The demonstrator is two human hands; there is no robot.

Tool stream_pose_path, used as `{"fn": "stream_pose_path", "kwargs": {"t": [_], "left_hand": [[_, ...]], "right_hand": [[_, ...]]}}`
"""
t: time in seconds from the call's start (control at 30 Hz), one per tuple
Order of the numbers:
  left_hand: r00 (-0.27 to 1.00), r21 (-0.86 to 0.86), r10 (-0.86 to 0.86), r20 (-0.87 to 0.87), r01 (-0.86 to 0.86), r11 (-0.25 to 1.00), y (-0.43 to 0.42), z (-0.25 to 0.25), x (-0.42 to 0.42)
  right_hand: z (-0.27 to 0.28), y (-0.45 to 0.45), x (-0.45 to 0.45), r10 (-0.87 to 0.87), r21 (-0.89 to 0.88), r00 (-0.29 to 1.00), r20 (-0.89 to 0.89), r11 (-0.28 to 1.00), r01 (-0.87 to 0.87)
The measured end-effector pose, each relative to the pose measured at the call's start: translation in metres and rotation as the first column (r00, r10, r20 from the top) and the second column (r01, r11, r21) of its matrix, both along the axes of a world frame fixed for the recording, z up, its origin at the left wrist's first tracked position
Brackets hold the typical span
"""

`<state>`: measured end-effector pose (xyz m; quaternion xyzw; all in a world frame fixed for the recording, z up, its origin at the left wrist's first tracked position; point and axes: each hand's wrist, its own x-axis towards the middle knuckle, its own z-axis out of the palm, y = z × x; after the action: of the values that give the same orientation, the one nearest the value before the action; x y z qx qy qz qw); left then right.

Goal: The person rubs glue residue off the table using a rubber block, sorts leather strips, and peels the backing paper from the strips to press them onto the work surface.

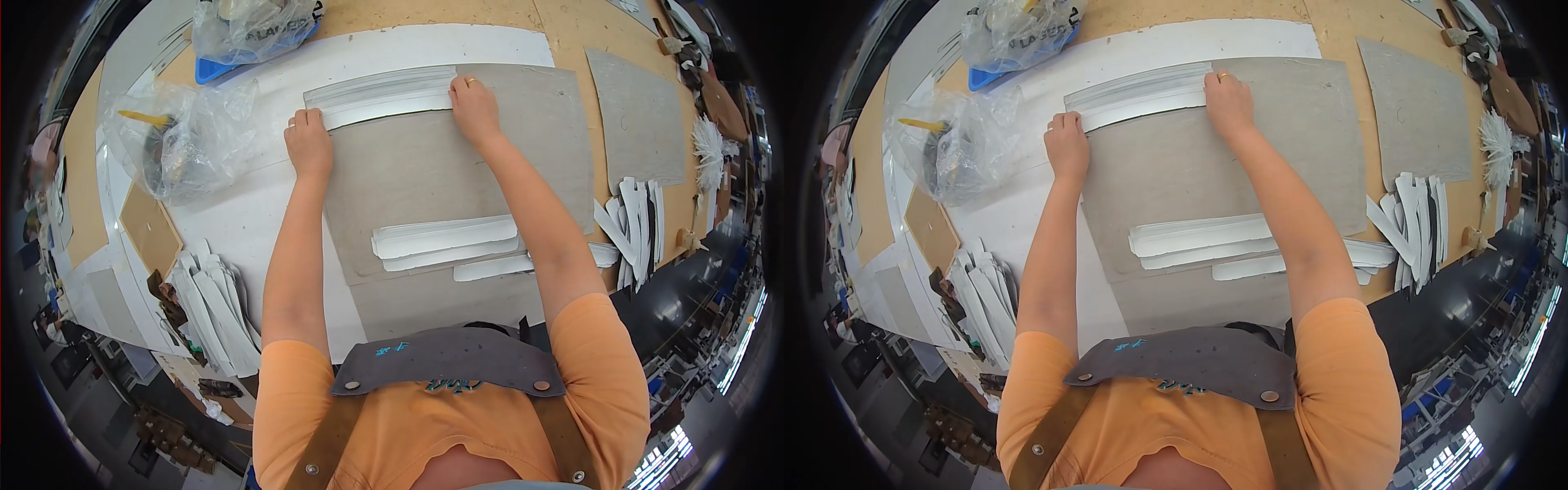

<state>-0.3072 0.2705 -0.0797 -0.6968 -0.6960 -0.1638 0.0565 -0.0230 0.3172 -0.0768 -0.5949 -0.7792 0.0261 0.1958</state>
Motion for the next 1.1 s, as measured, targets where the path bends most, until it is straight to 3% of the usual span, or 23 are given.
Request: {"fn": "stream_pose_path", "kwargs": {"t": [0.03,0.33,0.53,0.63,0.83,1.1], "left_hand": [[0.999,-0.013,-0.017,-0.028,0.017,1.000,-0.002,0.000,0.000],[0.994,-0.048,-0.085,-0.062,0.082,0.995,-0.028,0.004,0.011],[0.993,-0.081,-0.074,-0.096,0.066,0.994,-0.029,0.008,0.014],[0.993,-0.091,-0.066,-0.098,0.057,0.994,-0.030,0.008,0.015],[0.990,-0.088,-0.081,-0.118,0.071,0.994,-0.030,0.009,0.014],[0.989,-0.047,-0.088,-0.117,0.083,0.995,-0.028,0.006,0.011]], "right_hand": [[-0.004,0.000,0.001,0.030,0.071,0.999,0.044,0.997,-0.033],[0.004,-0.007,0.010,-0.100,-0.156,0.941,-0.324,0.986,0.052],[-0.001,-0.005,0.011,-0.112,-0.159,0.928,-0.354,0.986,0.059],[0.003,-0.001,0.011,-0.182,-0.283,0.928,-0.326,0.955,0.088],[0.001,0.015,0.020,-0.158,-0.408,0.948,-0.277,0.913,0.033],[0.008,0.018,0.019,-0.141,-0.423,0.966,-0.216,0.905,0.037]]}}
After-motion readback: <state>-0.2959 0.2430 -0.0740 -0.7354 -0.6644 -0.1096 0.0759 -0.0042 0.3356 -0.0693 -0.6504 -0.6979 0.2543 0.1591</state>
